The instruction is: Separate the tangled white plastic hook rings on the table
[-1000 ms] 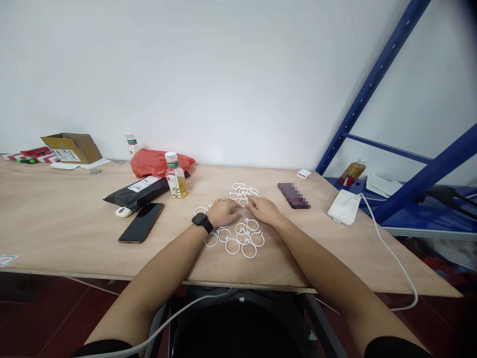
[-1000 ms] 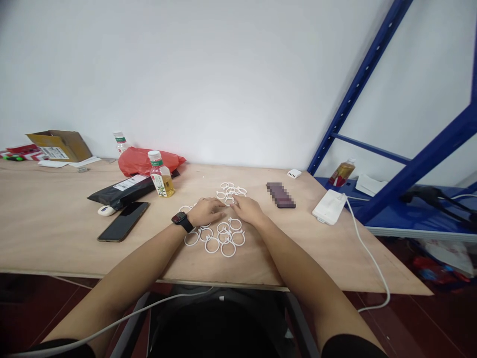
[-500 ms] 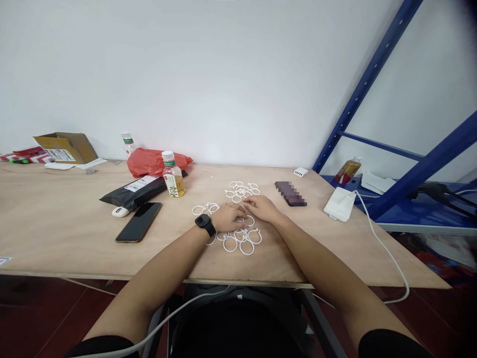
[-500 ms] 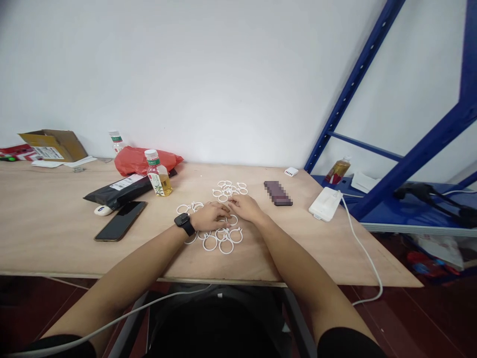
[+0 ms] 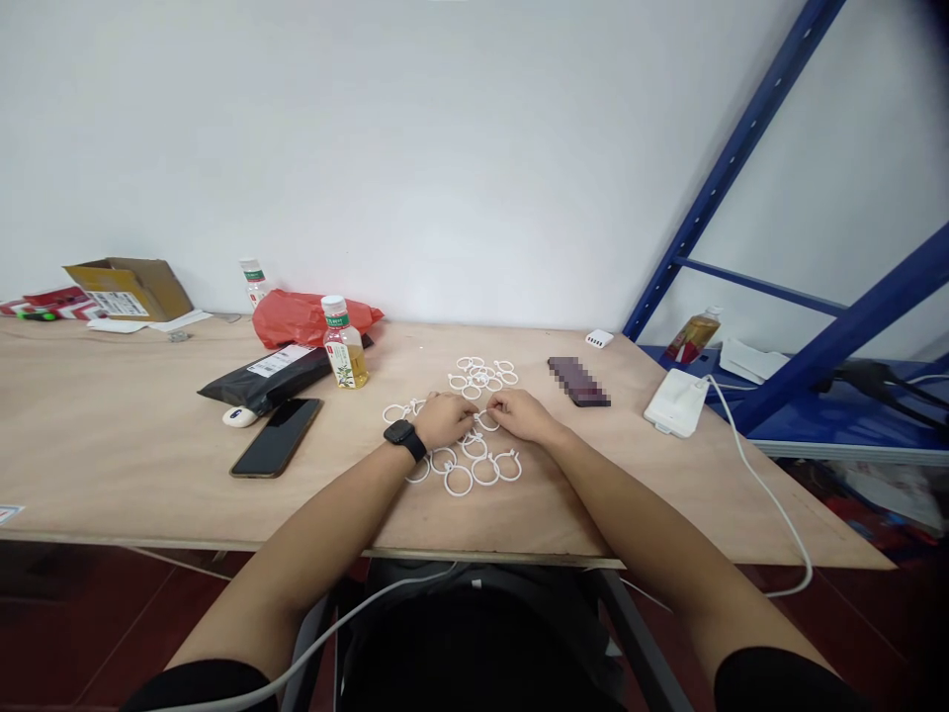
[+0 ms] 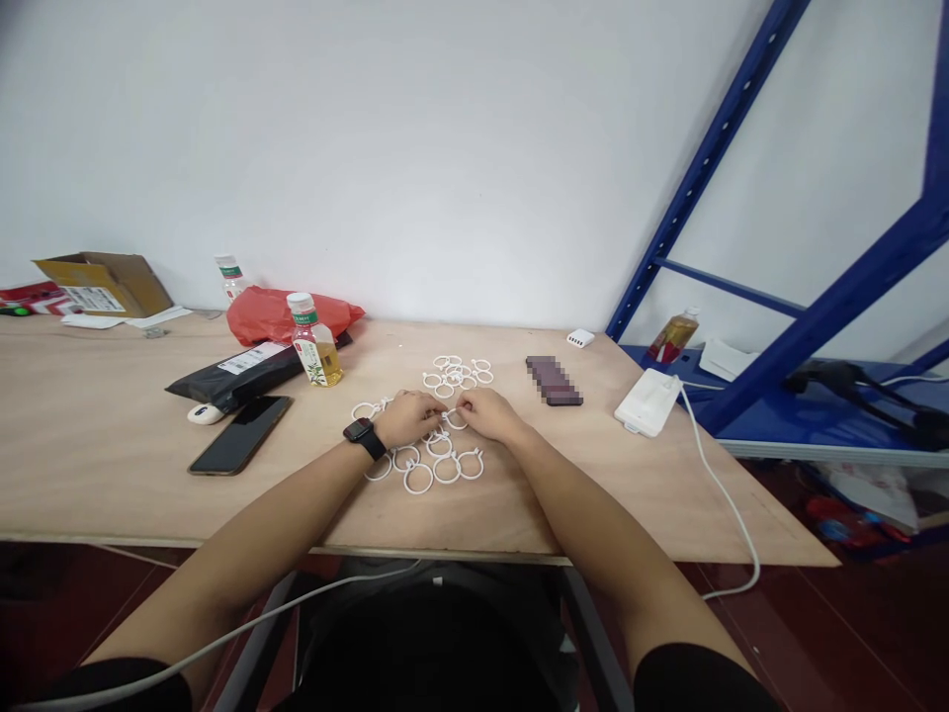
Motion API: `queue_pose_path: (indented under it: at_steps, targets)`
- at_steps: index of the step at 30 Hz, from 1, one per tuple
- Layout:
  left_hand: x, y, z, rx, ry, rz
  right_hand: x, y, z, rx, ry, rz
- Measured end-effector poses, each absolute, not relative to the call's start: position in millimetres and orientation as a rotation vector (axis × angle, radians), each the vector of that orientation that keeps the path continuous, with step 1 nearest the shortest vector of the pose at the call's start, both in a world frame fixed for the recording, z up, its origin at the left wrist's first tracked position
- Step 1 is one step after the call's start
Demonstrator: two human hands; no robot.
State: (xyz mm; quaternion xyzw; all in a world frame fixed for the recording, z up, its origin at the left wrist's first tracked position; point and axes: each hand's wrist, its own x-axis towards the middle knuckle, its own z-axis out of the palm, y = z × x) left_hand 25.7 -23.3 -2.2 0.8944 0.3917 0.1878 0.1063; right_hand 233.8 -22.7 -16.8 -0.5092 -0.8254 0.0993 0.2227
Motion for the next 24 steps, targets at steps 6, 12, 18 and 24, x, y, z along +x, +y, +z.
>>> queue_pose_path:
  at_steps: [6,12,18,24]
  targets:
    - [24,-14,-8,2.339,1.034,0.828,227,-27,-13,-1.315,-2.055,0.271]
    - [24,-13,-6,2.308,1.036,0.946,223,-29,-12,-1.262,-1.916,0.354]
    - [26,-17,-1,2.442,1.105,0.969,216,-34,-6,-1.088,-1.959,0.388]
    - [23,-15,0,2.554,1.049,0.922,212,-30,-9,-1.112,-1.910,0.483]
